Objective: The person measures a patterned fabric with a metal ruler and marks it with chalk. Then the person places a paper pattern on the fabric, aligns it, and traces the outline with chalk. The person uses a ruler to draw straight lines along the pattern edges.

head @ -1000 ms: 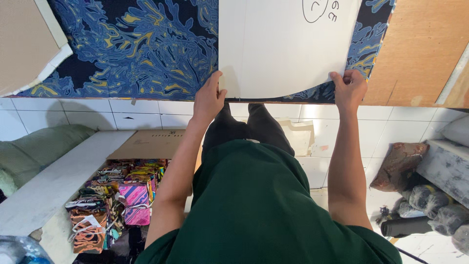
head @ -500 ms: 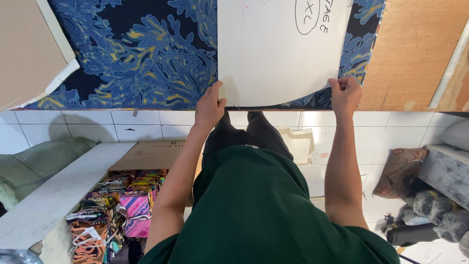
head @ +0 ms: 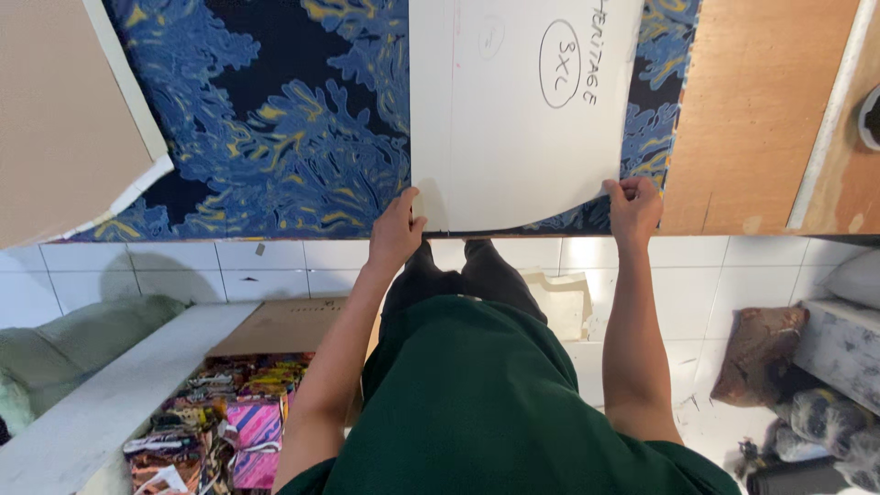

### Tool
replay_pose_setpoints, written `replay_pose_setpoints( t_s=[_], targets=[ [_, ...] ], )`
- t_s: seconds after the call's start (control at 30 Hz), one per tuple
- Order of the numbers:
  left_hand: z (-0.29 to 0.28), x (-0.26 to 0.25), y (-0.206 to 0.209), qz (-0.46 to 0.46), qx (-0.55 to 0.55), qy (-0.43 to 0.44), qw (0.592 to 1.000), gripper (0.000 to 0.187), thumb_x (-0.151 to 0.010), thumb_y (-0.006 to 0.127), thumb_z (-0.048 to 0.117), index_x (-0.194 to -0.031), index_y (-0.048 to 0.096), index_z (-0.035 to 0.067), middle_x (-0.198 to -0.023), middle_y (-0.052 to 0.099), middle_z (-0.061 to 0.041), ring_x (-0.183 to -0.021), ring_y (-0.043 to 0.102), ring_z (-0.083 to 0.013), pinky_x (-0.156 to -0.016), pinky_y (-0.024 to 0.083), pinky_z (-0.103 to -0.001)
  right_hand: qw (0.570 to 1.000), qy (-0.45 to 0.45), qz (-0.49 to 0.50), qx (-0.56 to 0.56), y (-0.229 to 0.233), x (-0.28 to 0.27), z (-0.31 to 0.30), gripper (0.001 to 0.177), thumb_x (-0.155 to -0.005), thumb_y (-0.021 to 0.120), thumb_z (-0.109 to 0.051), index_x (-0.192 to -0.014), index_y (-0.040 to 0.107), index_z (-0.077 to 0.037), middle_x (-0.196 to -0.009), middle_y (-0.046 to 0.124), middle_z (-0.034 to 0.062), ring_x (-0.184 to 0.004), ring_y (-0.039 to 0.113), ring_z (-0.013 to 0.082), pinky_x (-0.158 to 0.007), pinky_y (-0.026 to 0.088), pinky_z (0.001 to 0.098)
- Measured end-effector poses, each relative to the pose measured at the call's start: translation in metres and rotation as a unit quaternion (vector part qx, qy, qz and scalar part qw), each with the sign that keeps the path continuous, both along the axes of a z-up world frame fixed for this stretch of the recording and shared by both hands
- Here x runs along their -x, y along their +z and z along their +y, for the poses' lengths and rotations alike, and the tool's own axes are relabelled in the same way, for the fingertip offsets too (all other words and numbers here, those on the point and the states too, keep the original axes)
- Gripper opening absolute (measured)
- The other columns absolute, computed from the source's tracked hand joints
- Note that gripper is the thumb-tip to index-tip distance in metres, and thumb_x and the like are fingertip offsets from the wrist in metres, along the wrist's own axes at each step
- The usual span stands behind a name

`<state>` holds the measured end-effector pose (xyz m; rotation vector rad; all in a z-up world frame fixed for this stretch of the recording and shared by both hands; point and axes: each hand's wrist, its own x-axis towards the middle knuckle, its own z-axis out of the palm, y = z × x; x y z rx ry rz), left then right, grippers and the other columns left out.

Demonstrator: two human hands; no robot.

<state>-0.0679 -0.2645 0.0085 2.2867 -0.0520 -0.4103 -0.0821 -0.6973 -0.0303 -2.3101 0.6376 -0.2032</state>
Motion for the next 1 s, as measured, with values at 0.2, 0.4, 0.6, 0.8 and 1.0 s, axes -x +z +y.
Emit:
replay_pose_setpoints(
  t_s=[0.2,0.4,0.6,0.8,1.0],
  targets=[
    [-0.001,0.000,0.000,0.018,-0.007,-0.002,1.000,0.056,-0.086,0.073,0.010,-0.137,0.051,0.009,-0.094,0.063,-0.015,-0.083,0.065,-0.0350,-0.073,0.052,-0.047,0.989,-0.087,0.072,-0.098,0.020,-0.006,0.009,0.025,-0.086,0.086,-0.020,-0.090,0.072,0.000,-0.073,0.067,0.0050,-0.057,0.059,0.0102,-0.049,0.050,0.0260],
    [-0.002,0.002,0.001,-0.005,-0.002,0.006,1.000,0.054,-0.086,0.072,0.009,-0.135,0.052,0.009,-0.094,0.063,-0.016,-0.083,0.065,-0.0359,-0.073,0.052,-0.048,0.987,-0.085,0.044,-0.125,0.026,-0.007,0.014,0.022,-0.088,0.085,-0.018,-0.090,0.073,0.000,-0.072,0.068,0.0045,-0.057,0.058,0.0085,-0.049,0.047,0.0251],
    [-0.003,0.001,0.004,0.010,-0.002,0.002,1.000,0.053,-0.086,0.072,0.009,-0.136,0.052,0.009,-0.098,0.064,-0.016,-0.082,0.066,-0.0351,-0.073,0.052,-0.047,0.988,-0.087,0.051,-0.113,0.019,-0.010,0.010,0.023,-0.086,0.086,-0.019,-0.089,0.075,0.001,-0.072,0.069,0.0049,-0.057,0.057,0.0094,-0.051,0.045,0.0262],
    [-0.003,0.000,0.004,0.016,-0.001,0.004,1.000,0.054,-0.087,0.072,0.010,-0.136,0.052,0.009,-0.097,0.065,-0.015,-0.081,0.067,-0.0340,-0.074,0.053,-0.046,0.995,-0.061,0.033,-0.067,0.012,-0.008,0.005,0.025,-0.086,0.087,-0.022,-0.089,0.076,0.001,-0.075,0.071,0.0071,-0.064,0.061,0.0118,-0.060,0.048,0.0277],
    [-0.004,0.001,0.004,0.012,-0.003,0.004,1.000,0.055,-0.087,0.072,0.009,-0.138,0.051,0.009,-0.099,0.065,-0.016,-0.083,0.067,-0.0335,-0.074,0.053,-0.045,0.996,-0.055,0.057,-0.030,0.016,-0.009,0.006,0.030,-0.084,0.088,-0.027,-0.088,0.076,0.000,-0.076,0.072,0.0092,-0.065,0.064,0.0149,-0.062,0.050,0.0298]
  ],
)
